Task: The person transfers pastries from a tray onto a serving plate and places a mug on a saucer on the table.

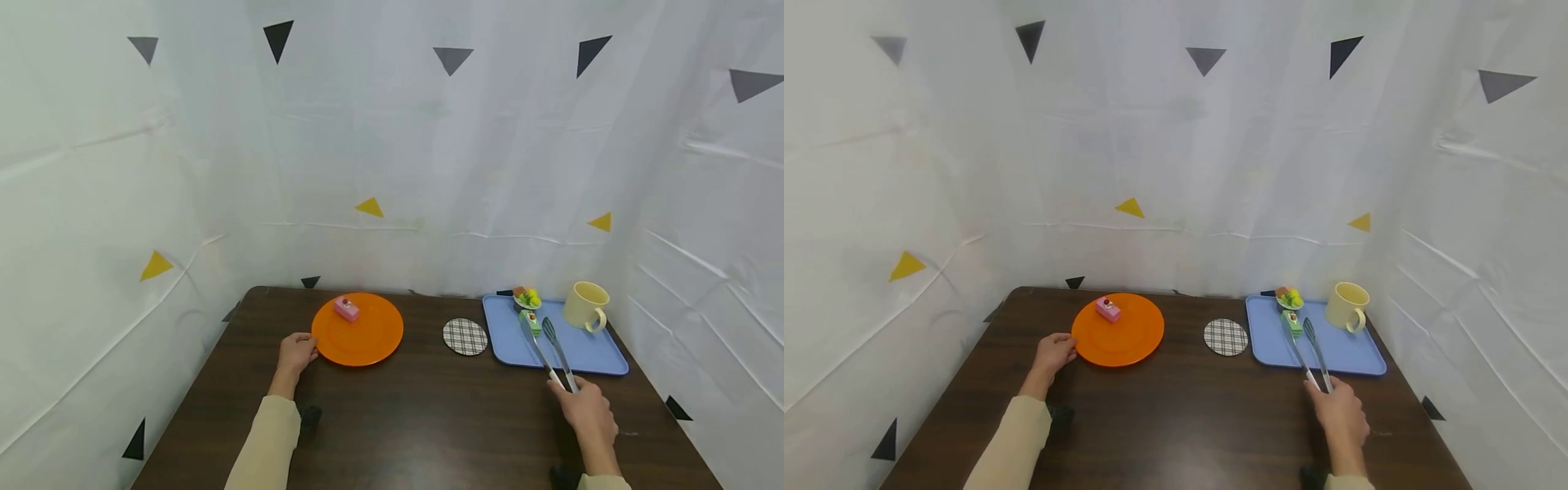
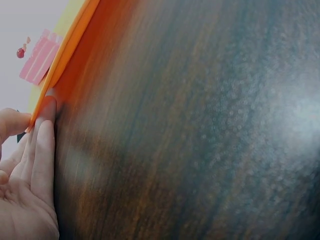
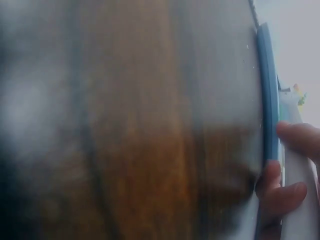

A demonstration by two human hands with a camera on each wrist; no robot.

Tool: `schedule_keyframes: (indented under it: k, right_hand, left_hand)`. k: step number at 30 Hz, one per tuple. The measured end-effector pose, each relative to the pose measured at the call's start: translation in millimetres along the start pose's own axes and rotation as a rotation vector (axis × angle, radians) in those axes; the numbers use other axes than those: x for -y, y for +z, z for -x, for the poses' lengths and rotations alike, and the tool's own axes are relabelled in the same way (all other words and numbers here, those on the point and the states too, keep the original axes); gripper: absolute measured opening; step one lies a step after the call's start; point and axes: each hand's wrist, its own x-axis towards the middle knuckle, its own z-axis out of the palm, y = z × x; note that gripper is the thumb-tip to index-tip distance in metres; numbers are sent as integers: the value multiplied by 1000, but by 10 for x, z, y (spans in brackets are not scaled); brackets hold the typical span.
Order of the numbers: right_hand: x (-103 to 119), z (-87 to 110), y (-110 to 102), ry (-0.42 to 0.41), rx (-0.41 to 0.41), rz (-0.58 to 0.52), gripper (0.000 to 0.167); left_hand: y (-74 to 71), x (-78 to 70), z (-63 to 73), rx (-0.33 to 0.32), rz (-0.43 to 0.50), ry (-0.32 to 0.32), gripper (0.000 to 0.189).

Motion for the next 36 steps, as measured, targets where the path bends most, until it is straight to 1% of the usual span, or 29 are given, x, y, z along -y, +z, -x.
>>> schedule_keyframes:
  k: [7, 15, 21, 27, 36]
  right_hand:
    - [54, -52, 1, -1, 13, 32, 77]
    - [67, -73, -2, 4, 38, 26, 75]
    - [76, -81, -11, -13, 48, 37, 76]
    - [46, -92, -40, -19, 78, 41, 80]
    - [-3, -48, -27, -5, 100, 21, 85]
  left_hand:
    - [-33, 20, -59, 34, 18, -5, 44]
    - [-33, 18, -107, 42, 14, -10, 43]
    - [-36, 29, -75, 36, 18, -9, 43]
    - [-26, 17, -44, 23, 16, -10, 43]
    - [-19, -15, 1, 20, 11, -2, 43]
